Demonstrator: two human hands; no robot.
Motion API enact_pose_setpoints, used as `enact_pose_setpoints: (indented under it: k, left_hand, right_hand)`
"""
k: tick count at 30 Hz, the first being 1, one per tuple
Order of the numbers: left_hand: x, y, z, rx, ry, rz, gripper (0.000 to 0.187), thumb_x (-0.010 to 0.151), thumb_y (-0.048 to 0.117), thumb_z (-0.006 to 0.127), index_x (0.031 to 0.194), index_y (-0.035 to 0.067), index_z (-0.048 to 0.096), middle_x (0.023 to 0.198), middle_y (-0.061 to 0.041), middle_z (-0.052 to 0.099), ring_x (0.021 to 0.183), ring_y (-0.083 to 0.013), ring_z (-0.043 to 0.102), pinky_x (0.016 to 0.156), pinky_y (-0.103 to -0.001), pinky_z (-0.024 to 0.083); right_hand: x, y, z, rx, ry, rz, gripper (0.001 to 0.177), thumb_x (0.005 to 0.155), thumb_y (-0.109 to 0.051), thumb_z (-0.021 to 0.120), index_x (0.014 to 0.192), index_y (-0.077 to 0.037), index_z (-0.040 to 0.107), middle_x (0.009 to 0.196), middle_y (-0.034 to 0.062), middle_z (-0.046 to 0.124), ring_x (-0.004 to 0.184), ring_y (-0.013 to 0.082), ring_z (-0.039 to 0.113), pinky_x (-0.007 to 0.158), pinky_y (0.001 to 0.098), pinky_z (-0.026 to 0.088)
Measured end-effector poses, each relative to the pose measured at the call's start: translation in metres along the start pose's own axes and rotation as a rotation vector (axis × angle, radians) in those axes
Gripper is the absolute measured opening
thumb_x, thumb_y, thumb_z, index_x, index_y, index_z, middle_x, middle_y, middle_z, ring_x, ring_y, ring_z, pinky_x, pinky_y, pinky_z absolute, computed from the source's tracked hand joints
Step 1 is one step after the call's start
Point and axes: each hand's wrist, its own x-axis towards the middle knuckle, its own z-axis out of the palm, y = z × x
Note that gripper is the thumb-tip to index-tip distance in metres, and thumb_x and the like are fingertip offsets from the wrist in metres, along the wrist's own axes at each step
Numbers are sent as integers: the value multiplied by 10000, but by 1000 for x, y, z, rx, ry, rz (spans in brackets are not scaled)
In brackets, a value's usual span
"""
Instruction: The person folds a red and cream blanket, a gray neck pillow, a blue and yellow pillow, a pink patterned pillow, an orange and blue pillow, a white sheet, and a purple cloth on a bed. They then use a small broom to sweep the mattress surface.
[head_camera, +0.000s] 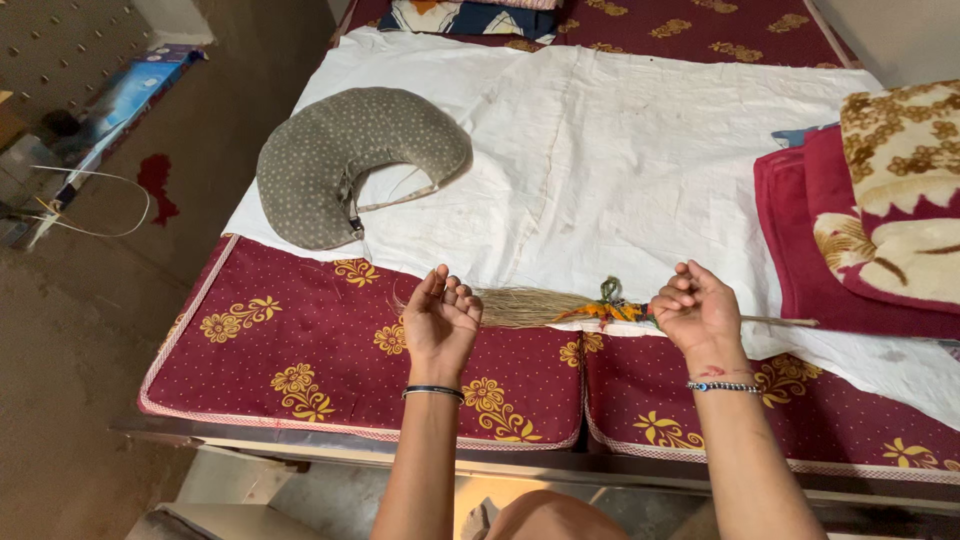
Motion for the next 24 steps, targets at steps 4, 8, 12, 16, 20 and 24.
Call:
enact_pose_setpoints:
  k: [4, 8, 12, 16, 20, 24]
  left_hand:
    - [-1, -2, 1, -1, -11, 2, 183, 1004, 202, 570, 1000, 59, 684, 808, -37, 620, 766, -176, 591, 749, -316, 515]
    - [-4, -5, 0, 7, -9, 6, 182, 1008, 202, 566, 999, 63, 683, 805, -33, 622, 762, -171, 593, 752, -316, 518]
    - [-6, -9, -2, 21, 5, 12, 186, 1003, 207, 563, 992, 67, 684, 798, -27, 627, 748, -167, 599, 740, -315, 520]
    - [-9, -13, -4, 33, 10, 5, 176, 1003, 206, 576, 984, 73, 689, 796, -27, 639, 738, -165, 603, 727, -315, 522]
    - [-10, -14, -5, 32, 7, -2, 169, 998, 206, 587, 978, 77, 694, 795, -26, 649, 736, -163, 608, 720, -314, 520]
    - [-13, -14, -6, 35, 13, 0, 161, 993, 203, 592, 978, 80, 694, 796, -26, 651, 742, -163, 611, 729, -313, 523]
  right_hand:
    - [-1, -2, 0, 26, -24, 23, 181, 1039, -174, 585, 896, -64, 593, 646, -22, 513, 494, 65, 406, 507, 229, 361]
    - [-1, -3, -1, 31, -22, 34, 180, 1038, -178, 583, 898, -65, 592, 644, -22, 512, 492, 66, 407, 505, 230, 360]
    - [-1, -3, -6, 27, -14, 41, 187, 1037, -185, 584, 895, -63, 586, 638, -22, 507, 485, 68, 404, 500, 231, 359]
    - [-2, -2, -12, 36, -20, 34, 183, 1044, -180, 579, 901, -65, 577, 651, -19, 513, 493, 66, 410, 499, 225, 357]
    - [-2, -2, -13, 42, -16, 43, 185, 1043, -182, 583, 899, -66, 572, 651, -20, 511, 493, 66, 411, 501, 224, 362]
    - [-2, -2, -15, 47, -17, 45, 181, 1037, -181, 588, 898, -64, 573, 647, -20, 509, 487, 65, 406, 499, 228, 360]
